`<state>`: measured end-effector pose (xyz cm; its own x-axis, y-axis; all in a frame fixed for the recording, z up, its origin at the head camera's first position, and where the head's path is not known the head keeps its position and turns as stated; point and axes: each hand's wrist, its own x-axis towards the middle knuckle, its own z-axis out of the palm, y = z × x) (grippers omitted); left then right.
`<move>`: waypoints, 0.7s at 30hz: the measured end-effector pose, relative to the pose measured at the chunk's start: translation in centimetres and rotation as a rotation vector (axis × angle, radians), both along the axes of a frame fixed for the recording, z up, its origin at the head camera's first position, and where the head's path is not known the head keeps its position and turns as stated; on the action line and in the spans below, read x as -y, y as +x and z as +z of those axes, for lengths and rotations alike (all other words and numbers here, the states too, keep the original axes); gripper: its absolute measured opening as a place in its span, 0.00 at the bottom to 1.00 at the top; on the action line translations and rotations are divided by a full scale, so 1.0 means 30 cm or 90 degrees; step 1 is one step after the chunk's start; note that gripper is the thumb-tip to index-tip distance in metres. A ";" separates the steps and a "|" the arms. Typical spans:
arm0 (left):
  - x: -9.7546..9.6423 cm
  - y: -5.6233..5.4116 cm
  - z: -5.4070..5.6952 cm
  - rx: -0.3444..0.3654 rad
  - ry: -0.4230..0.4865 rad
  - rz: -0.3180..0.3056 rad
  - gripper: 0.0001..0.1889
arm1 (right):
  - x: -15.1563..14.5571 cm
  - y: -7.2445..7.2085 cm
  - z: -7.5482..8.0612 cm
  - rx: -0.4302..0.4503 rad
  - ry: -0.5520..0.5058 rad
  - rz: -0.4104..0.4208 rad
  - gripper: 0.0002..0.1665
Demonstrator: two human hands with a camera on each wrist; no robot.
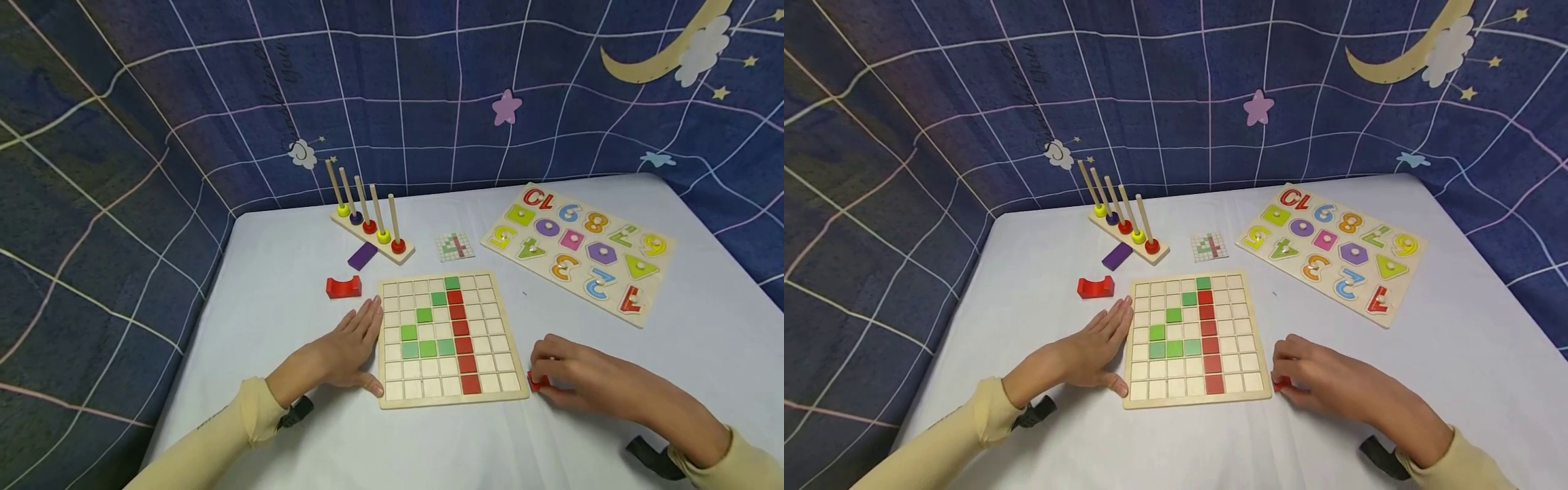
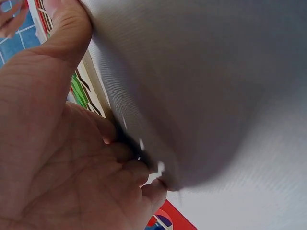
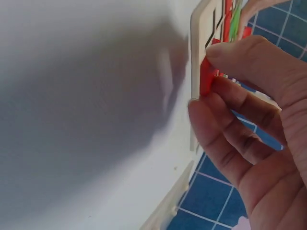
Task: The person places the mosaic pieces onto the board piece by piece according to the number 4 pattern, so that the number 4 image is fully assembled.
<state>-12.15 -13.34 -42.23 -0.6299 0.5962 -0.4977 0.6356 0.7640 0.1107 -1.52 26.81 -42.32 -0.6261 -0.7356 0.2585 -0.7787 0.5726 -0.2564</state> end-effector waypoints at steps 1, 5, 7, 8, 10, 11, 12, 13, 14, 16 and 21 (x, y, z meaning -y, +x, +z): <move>0.001 -0.001 -0.001 -0.001 0.000 0.000 0.75 | 0.002 -0.015 0.004 0.005 -0.001 0.000 0.22; 0.002 -0.002 -0.001 -0.002 0.003 -0.002 0.75 | 0.020 -0.073 0.018 0.011 0.002 -0.008 0.18; 0.003 -0.001 0.000 -0.001 0.005 -0.002 0.75 | 0.037 -0.101 0.025 0.017 0.003 -0.009 0.16; 0.003 0.000 0.002 0.000 0.005 -0.001 0.75 | 0.047 -0.115 0.028 0.016 0.004 -0.009 0.15; 0.003 0.001 0.003 -0.001 0.005 -0.002 0.76 | 0.072 -0.141 0.031 0.017 0.002 -0.003 0.14; 0.004 0.002 0.003 -0.001 0.005 -0.002 0.76 | 0.086 -0.155 0.030 0.014 -0.002 0.006 0.13; 0.004 0.002 0.003 -0.001 0.006 -0.002 0.76 | 0.100 -0.166 0.030 0.015 -0.003 0.011 0.12; 0.004 0.003 0.003 -0.002 0.007 -0.004 0.75 | 0.114 -0.176 0.030 0.022 -0.001 0.012 0.11; 0.004 0.003 0.003 -0.003 0.007 -0.005 0.75 | 0.128 -0.185 0.028 0.026 0.001 0.015 0.10; 0.005 0.003 0.002 -0.003 0.010 -0.006 0.75 | 0.155 -0.200 0.021 0.039 -0.003 0.021 0.07; 0.006 0.001 0.006 -0.004 0.007 -0.006 0.75 | 0.194 -0.213 -0.007 0.042 -0.018 0.029 0.04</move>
<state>-12.13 -13.54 -42.05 -0.6267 0.6079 -0.4875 0.6440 0.7563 0.1153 -7.92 21.00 -42.55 -0.6080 -0.7571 0.2391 -0.7851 0.5285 -0.3229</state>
